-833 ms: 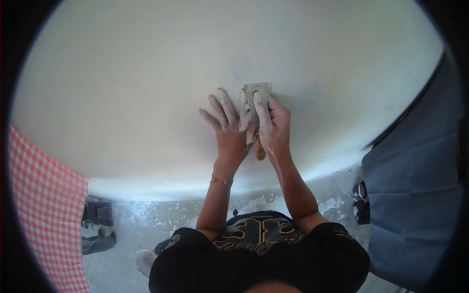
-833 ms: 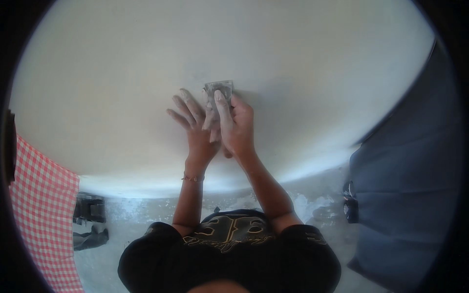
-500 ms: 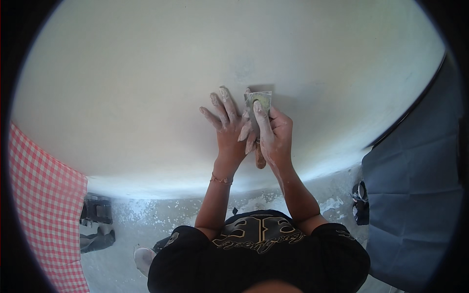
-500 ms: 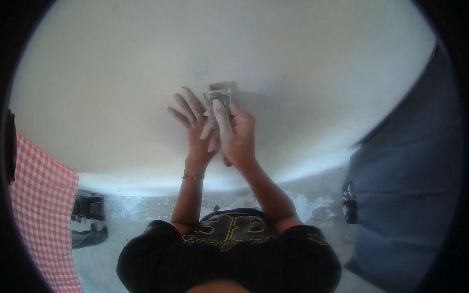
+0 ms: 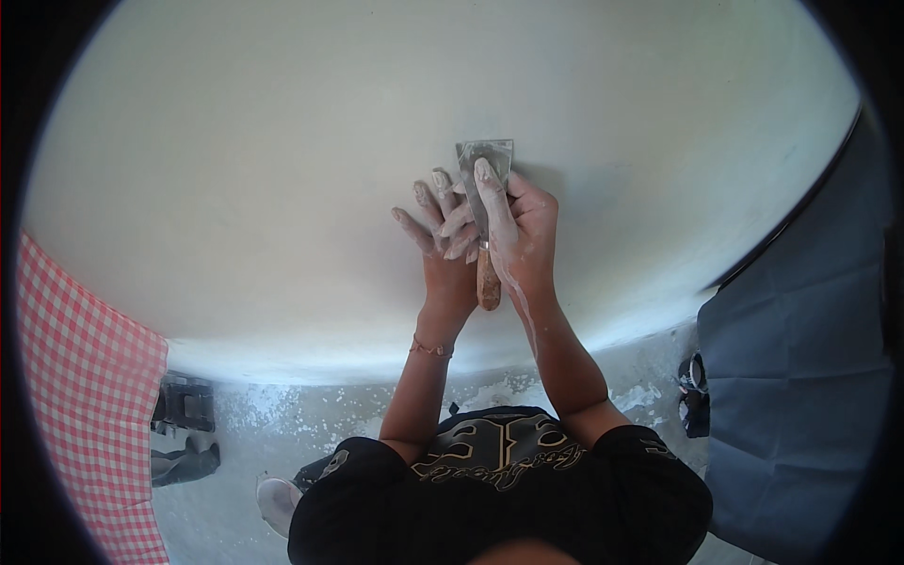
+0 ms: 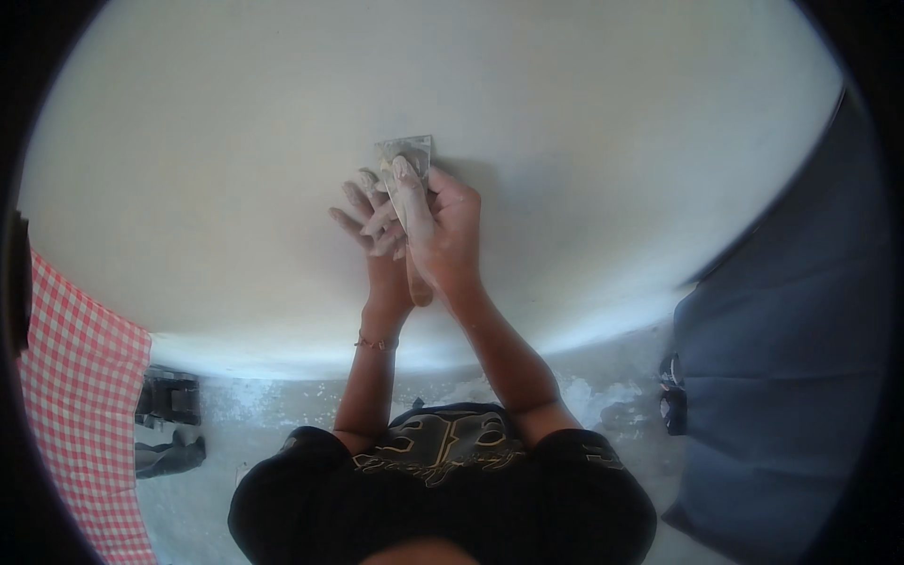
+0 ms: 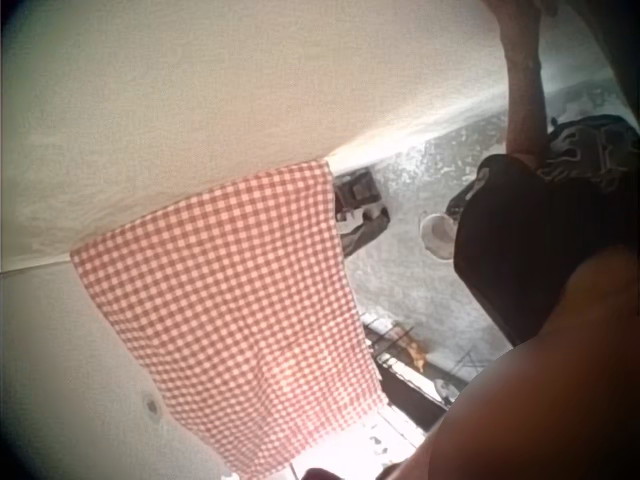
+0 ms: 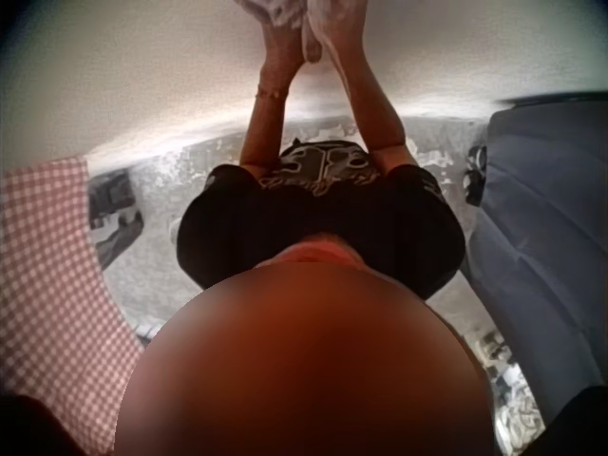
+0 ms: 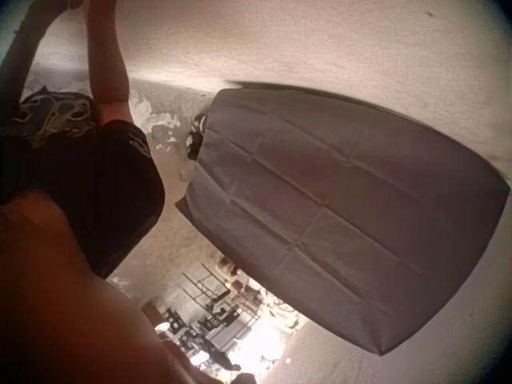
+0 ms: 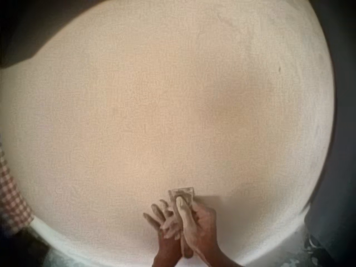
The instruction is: Apply white coating to a wall with a brush and then smooth it with a putty knife.
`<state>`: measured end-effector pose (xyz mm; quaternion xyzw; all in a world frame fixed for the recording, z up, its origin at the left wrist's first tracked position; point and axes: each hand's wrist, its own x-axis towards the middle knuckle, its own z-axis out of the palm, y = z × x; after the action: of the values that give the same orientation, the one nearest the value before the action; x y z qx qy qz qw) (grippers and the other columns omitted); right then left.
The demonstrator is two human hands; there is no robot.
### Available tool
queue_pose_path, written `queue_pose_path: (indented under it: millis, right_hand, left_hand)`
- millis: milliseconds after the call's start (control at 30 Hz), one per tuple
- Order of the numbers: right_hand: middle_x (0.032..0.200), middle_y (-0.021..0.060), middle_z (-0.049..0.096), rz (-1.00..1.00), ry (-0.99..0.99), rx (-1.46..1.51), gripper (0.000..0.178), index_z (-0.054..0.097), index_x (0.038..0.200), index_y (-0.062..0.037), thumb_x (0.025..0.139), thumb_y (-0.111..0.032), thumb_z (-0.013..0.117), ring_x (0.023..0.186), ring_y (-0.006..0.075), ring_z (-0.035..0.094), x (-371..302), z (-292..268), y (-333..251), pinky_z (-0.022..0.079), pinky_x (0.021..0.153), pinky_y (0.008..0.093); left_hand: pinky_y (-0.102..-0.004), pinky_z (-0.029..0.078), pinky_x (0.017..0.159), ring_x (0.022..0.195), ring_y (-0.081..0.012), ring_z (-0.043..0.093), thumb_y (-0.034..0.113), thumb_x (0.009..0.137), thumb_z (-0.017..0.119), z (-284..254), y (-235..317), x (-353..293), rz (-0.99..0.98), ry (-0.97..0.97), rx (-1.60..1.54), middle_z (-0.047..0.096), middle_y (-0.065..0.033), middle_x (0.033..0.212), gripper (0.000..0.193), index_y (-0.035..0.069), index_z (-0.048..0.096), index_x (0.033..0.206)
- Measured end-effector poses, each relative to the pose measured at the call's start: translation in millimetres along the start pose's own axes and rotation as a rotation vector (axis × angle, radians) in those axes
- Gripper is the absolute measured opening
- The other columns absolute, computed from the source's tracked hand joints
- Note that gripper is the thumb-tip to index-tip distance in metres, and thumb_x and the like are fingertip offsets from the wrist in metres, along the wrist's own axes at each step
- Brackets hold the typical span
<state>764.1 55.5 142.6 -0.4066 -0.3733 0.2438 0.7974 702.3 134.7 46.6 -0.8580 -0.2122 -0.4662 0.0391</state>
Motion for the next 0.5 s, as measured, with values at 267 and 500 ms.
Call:
queue_pose_path:
  millis: [267,500]
  right_hand:
    - [0.068,0.0143,0.072,0.025,-0.034,-0.021,0.033,0.067,0.104,0.0054,0.109,-0.026,0.058,0.048,0.0176,0.065,-2.2,-6.6,3.3,0.046,0.040,0.0266]
    - [0.066,0.0128,0.068,0.032,-0.093,0.007,0.031,0.065,0.106,0.0059,0.110,-0.023,0.056,0.049,0.0163,0.063,2.4,-7.4,-1.0,0.049,0.044,0.0276]
  left_hand:
    - [-0.0795,-0.002,0.117,0.156,-0.0571,0.006,0.035,0.102,0.053,-0.4,0.8,2.4,0.011,-0.016,0.095,0.017,-0.0324,0.168,0.070,0.000,0.031,0.160]
    - [-0.0801,0.000,0.117,0.154,-0.0587,0.009,0.034,0.100,0.057,-0.4,1.7,1.0,0.023,-0.027,0.072,0.019,-0.0334,0.167,0.070,0.000,0.034,0.157]
